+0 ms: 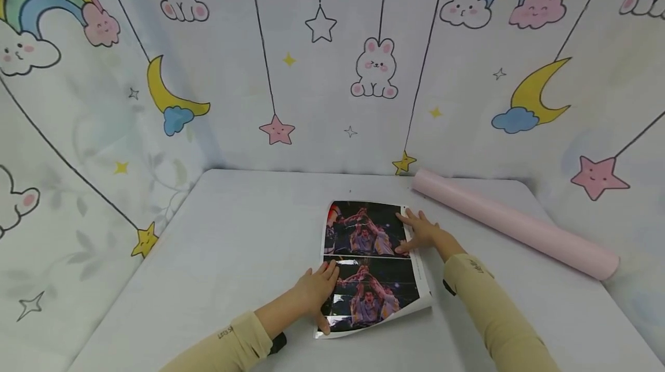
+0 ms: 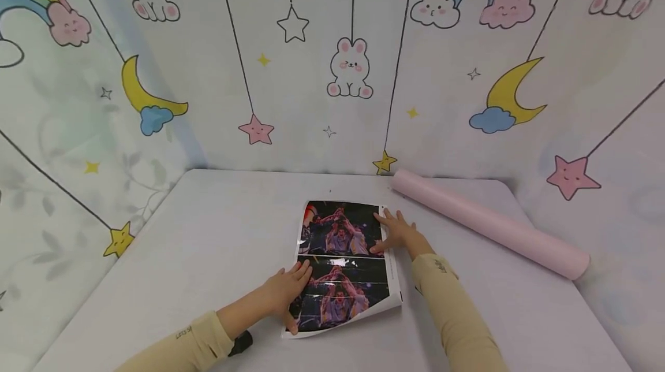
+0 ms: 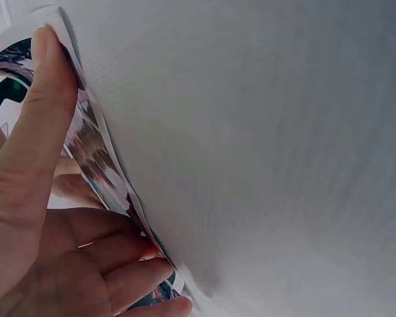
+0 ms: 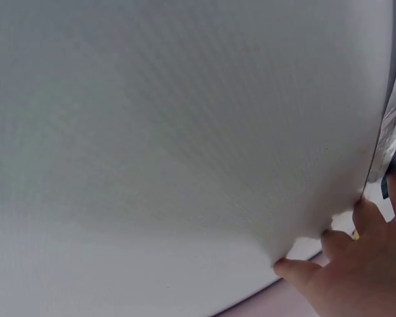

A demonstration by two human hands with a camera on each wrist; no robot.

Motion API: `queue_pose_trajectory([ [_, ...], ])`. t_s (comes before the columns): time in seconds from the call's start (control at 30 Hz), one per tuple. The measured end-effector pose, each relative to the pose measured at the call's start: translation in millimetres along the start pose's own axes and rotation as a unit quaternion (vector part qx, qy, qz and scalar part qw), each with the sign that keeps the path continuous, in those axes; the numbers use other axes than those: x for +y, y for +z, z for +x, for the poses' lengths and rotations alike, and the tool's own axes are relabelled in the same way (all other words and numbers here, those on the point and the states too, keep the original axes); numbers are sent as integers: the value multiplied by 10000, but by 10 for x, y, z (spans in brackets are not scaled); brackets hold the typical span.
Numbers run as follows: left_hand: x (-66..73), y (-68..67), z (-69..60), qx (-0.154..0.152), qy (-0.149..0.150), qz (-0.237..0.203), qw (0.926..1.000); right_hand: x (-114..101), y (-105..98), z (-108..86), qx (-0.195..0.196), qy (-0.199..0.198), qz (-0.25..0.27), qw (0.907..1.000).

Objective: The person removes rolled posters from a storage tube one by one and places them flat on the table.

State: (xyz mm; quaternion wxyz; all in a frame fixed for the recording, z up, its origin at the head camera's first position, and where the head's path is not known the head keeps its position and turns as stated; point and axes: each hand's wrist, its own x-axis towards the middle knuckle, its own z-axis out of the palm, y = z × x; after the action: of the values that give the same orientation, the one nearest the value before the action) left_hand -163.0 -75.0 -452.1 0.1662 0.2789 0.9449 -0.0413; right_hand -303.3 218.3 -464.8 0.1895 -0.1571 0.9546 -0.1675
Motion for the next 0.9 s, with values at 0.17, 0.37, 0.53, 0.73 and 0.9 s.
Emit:
queue_pose_trajectory([
  [0.17,-5,-14,-21,-27,-67,-12,10000,-25,4,7,-2,-22,61,10000],
  [0.37,-23,-19,-36,-9,-101,-31,9999,-46,16,30,52,-40,46,10000],
  [0.53,-43,6,-49,23,-132,-30,9999,-64,37,61,52,-58,72,9999],
  [0.73,-45,8,-71,31,-173,-16,9998,-96,40,63,28,-74,45,10000],
  [0.9,-67,3,-73,22,-112,-204,9997,-96,32,66,15,-92,35,10000],
])
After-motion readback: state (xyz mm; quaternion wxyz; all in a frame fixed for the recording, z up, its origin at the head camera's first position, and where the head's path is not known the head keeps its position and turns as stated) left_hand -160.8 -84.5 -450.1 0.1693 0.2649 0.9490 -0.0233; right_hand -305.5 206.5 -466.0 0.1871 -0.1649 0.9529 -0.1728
